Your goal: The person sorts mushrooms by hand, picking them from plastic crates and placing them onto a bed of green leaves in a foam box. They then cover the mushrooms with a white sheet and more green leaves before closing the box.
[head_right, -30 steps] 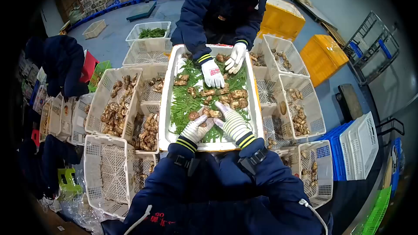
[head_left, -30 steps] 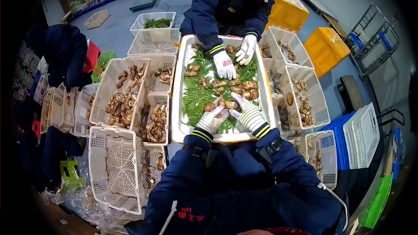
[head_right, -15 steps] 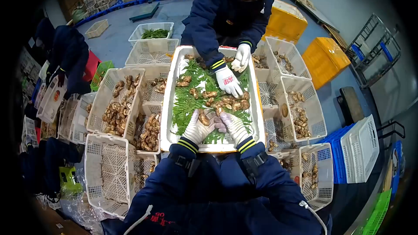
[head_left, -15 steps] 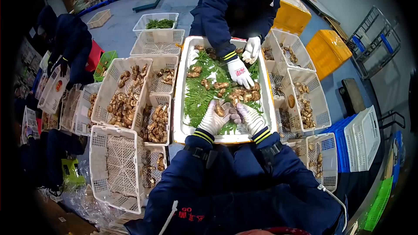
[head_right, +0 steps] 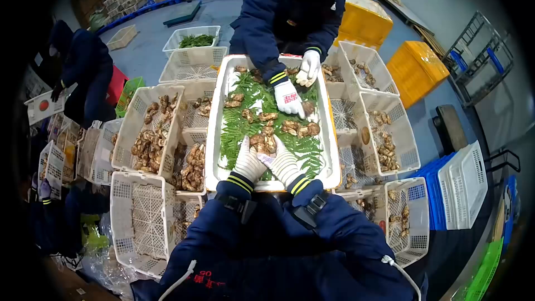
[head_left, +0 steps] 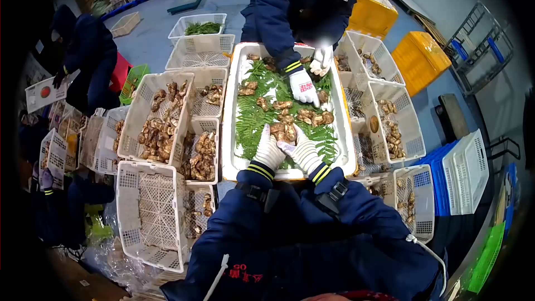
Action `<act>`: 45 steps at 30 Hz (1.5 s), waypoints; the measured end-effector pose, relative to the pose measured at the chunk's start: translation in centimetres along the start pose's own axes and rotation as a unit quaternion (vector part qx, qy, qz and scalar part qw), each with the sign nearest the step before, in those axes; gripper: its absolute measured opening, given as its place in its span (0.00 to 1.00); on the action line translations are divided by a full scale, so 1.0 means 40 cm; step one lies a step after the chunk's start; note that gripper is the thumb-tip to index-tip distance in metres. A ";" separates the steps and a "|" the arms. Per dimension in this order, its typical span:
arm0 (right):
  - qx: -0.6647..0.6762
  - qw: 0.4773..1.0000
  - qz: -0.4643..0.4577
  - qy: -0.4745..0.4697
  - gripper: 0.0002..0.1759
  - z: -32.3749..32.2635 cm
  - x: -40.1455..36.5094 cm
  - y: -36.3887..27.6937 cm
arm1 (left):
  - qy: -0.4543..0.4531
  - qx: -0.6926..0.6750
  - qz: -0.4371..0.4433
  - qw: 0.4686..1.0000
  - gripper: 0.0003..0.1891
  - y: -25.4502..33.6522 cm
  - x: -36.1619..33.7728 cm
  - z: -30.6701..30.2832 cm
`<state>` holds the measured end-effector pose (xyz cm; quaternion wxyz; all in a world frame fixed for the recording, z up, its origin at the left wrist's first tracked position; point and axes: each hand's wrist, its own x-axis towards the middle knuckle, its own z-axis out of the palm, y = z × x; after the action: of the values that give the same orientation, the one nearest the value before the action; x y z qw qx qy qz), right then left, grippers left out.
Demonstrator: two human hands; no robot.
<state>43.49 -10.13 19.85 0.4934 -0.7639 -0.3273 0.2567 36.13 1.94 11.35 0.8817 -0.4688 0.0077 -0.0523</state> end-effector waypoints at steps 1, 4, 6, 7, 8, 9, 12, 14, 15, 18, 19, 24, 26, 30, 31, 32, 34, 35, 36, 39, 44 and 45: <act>0.010 1.000 0.011 -0.003 0.53 0.000 0.003 0.004 | -0.014 -0.166 -0.075 0.983 0.34 0.045 0.002 -0.017; 0.189 0.980 0.044 -0.049 0.47 -0.007 0.009 0.017 | -0.020 -0.137 -0.085 0.987 0.37 0.047 0.003 -0.019; 0.293 0.945 0.101 -0.102 0.44 -0.025 0.016 0.034 | -0.019 0.330 0.086 0.940 0.39 -0.029 -0.006 0.012; 0.332 0.933 0.105 -0.095 0.40 -0.020 0.016 0.048 | -0.032 0.438 0.126 0.889 0.39 -0.023 -0.007 0.015; 0.333 0.928 0.118 -0.117 0.40 -0.026 0.020 0.061 | -0.038 0.531 0.169 0.829 0.39 -0.018 -0.008 0.017; 0.334 0.923 0.131 -0.140 0.40 -0.031 0.023 0.066 | -0.028 0.507 0.224 0.832 0.39 -0.024 -0.003 0.015; 0.341 0.922 0.131 -0.127 0.40 -0.065 -0.020 -0.011 | -0.030 0.497 0.284 0.820 0.37 -0.048 0.000 0.014; 0.408 0.903 0.104 -0.088 0.37 -0.114 -0.033 0.006 | 0.000 0.509 0.284 0.813 0.35 -0.056 -0.004 0.016; 0.447 0.889 0.082 -0.050 0.36 -0.155 -0.047 0.010 | -0.006 0.505 0.266 0.821 0.34 -0.060 -0.009 0.017; 0.463 0.878 0.062 0.107 0.25 -0.338 -0.028 0.077 | 0.018 0.508 0.261 0.821 0.31 -0.046 -0.014 0.013; 0.511 0.845 0.040 0.152 0.20 -0.397 -0.024 0.082 | 0.023 0.518 0.261 0.814 0.31 -0.039 -0.013 0.009; 0.402 0.834 0.090 0.368 0.18 -0.742 0.022 0.503 | 0.102 0.524 0.291 0.794 0.27 -0.032 -0.010 0.009; 0.434 0.786 0.139 0.418 0.21 -0.851 0.039 0.629 | 0.101 0.531 0.285 0.792 0.29 -0.035 -0.011 0.008; 0.313 0.840 0.081 0.436 0.35 -0.939 0.093 0.730 | 0.112 0.538 0.290 0.784 0.29 -0.032 -0.009 0.010; 0.253 0.837 0.092 0.476 0.40 -0.878 0.125 0.625 | 0.115 0.538 0.290 0.783 0.29 -0.029 -0.006 0.009; 0.244 0.890 0.034 0.383 0.37 -0.788 0.112 0.458 | 0.115 0.545 0.289 0.778 0.29 -0.034 -0.006 0.009; -0.039 0.955 -0.111 0.271 0.27 -0.657 0.167 0.352 | 0.131 0.554 0.290 0.770 0.29 -0.039 -0.007 0.011; 0.014 0.974 -0.110 0.197 0.22 -0.560 0.173 0.282 | 0.131 0.559 0.289 0.766 0.28 -0.044 -0.009 0.012; -0.225 0.966 -0.079 0.102 0.22 -0.505 0.170 0.182 | 0.133 0.561 0.291 0.764 0.28 -0.049 -0.009 0.012; -0.565 0.804 -0.161 -0.093 0.18 -0.361 0.228 0.099 | 0.146 0.565 0.298 0.756 0.28 -0.034 -0.008 0.009; -0.712 0.689 -0.124 -0.059 0.15 -0.254 0.356 0.275 | 0.154 0.573 0.306 0.745 0.30 -0.038 -0.007 0.007; -0.717 0.686 -0.112 -0.051 0.14 -0.247 0.353 0.272 | 0.155 0.575 0.298 0.746 0.30 -0.039 -0.010 0.009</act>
<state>62.46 -8.54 12.62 -0.1970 -0.8282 -0.5192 -0.0749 35.63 1.42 12.84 0.9419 0.1676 0.2517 0.1464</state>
